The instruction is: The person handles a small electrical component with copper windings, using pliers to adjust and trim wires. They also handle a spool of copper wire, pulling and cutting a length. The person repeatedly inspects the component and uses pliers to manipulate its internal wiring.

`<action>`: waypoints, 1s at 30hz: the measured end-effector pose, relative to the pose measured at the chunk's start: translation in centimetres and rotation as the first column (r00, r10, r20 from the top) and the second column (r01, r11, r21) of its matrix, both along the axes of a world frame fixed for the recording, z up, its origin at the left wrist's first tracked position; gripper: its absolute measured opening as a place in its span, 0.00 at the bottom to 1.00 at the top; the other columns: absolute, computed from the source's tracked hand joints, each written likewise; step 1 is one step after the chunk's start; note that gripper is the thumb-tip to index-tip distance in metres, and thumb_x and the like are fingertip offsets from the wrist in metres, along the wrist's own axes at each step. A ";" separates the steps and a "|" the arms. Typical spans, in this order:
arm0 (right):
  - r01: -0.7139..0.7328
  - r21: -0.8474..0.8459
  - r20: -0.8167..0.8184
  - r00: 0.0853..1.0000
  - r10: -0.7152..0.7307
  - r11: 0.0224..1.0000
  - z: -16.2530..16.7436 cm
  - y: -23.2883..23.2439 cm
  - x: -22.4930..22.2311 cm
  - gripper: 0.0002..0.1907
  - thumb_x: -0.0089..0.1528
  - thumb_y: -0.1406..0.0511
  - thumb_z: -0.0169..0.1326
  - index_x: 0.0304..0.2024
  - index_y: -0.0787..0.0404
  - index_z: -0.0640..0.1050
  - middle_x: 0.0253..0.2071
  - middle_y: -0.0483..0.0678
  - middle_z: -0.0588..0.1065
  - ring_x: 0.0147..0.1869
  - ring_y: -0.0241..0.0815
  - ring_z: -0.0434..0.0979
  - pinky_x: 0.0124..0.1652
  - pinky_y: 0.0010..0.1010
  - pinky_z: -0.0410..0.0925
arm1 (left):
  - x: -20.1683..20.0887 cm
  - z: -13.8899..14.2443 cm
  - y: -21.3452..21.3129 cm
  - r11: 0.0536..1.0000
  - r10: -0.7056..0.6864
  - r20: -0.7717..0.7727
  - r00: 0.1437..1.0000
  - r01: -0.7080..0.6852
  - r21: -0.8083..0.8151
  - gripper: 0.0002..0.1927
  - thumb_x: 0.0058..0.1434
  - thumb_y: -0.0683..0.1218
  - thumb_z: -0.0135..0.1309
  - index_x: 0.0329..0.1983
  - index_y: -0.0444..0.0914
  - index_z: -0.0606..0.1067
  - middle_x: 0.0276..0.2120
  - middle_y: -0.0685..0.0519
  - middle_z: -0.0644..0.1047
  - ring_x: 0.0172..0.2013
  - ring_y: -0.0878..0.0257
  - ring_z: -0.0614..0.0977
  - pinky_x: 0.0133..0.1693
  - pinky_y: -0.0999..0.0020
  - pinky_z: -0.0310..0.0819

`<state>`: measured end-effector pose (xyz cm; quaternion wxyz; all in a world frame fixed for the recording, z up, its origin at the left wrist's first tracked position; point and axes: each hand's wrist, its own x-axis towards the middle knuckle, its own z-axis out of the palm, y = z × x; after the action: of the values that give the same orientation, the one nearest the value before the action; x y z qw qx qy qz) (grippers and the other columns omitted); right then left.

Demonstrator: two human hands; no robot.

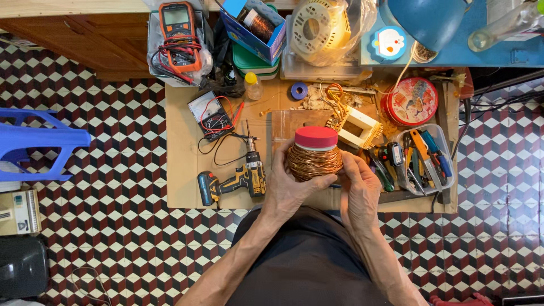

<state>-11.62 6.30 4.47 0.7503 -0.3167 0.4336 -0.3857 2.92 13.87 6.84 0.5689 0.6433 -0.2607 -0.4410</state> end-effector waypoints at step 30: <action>-0.156 -0.146 -0.343 0.934 0.098 0.977 3.9 1.2 -1.5 0.29 0.68 0.51 0.50 0.60 0.67 0.73 0.54 0.54 0.76 0.58 0.36 0.77 0.57 0.27 0.70 | 1.8 4.4 0.0 0.985 -0.135 0.434 0.891 0.168 -0.038 0.53 0.45 0.56 0.71 0.69 0.34 0.58 0.54 0.43 0.72 0.56 0.52 0.79 0.57 0.59 0.77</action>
<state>-13.16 7.52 8.32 0.6596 -0.4677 0.4982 -0.3130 4.72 13.83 11.26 0.4850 0.6805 -0.4454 -0.3213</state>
